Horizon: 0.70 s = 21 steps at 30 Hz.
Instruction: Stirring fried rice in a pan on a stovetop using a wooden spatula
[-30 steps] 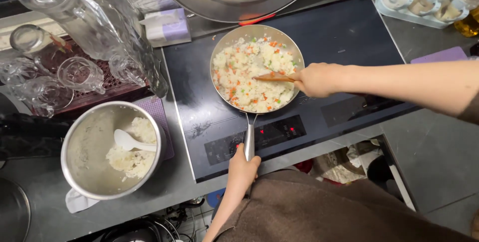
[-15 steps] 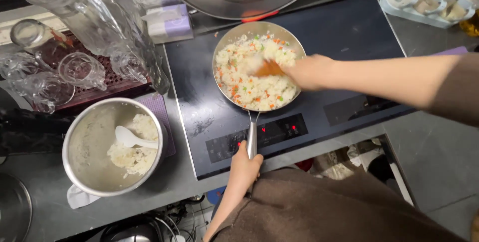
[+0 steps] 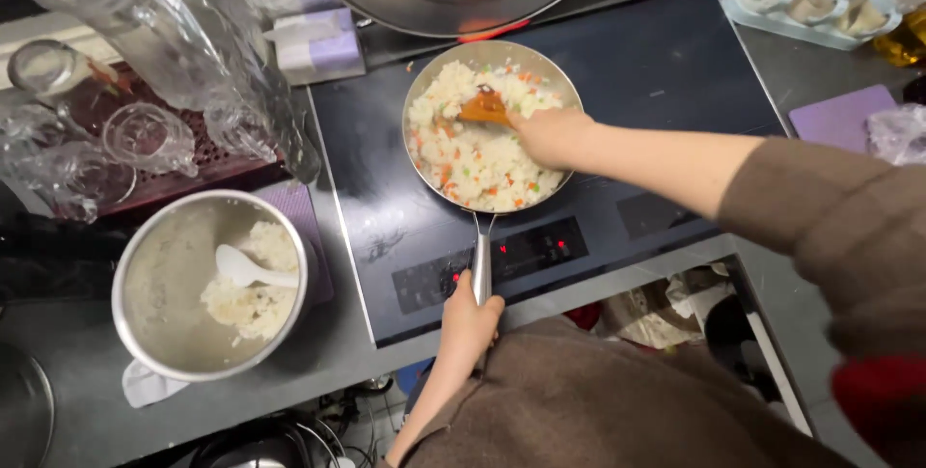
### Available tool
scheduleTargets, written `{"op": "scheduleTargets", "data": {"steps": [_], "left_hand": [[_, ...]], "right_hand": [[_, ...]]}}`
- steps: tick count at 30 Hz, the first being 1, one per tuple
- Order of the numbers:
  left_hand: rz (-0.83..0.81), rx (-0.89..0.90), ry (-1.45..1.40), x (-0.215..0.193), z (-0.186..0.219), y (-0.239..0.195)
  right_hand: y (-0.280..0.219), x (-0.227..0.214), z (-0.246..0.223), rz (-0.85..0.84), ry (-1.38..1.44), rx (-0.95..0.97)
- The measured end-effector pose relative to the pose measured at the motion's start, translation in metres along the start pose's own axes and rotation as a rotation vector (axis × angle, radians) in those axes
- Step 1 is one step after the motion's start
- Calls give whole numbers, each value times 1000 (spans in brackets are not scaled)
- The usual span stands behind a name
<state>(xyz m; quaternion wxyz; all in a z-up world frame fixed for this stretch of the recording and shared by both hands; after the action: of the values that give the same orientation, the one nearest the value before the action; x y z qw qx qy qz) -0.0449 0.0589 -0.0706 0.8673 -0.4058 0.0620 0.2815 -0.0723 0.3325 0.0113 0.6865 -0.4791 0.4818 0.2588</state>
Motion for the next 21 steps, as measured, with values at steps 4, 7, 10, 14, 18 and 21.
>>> {"op": "scheduleTargets", "data": {"steps": [4,7,10,14,18,21], "left_hand": [[2,-18,-24,-3,-3,-6],[-1,-26,0,0,-12,-2],[21,-20,-8,-4,-6,-3],[25,-31,-32,-7,-5,-8],[21,-14,-1,-4,-11,9],[6,-27,5,-1,-10,1]], "right_hand": [[-36,14,-12,-100,-104,-65],[-53,-10,-10,-111,-21,25],[-2,14,4,-19,36,82],[-35,3,-5,-55,76,47],[-45,-18,2,-103,18,75],[-19,-1,3,-67,81,120]]}}
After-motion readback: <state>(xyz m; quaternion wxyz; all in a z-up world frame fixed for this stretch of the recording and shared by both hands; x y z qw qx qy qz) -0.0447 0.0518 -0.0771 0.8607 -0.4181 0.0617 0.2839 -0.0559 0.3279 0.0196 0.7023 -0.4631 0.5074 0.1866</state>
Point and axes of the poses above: each hand's wrist, its own y-axis towards the middle knuckle, its own x-axis out of the palm, z = x × y, the point moved 10 cm from there along y, towards the middle knuckle, and after that the axes turned 4 degrees about z, right-handed, at the moved point
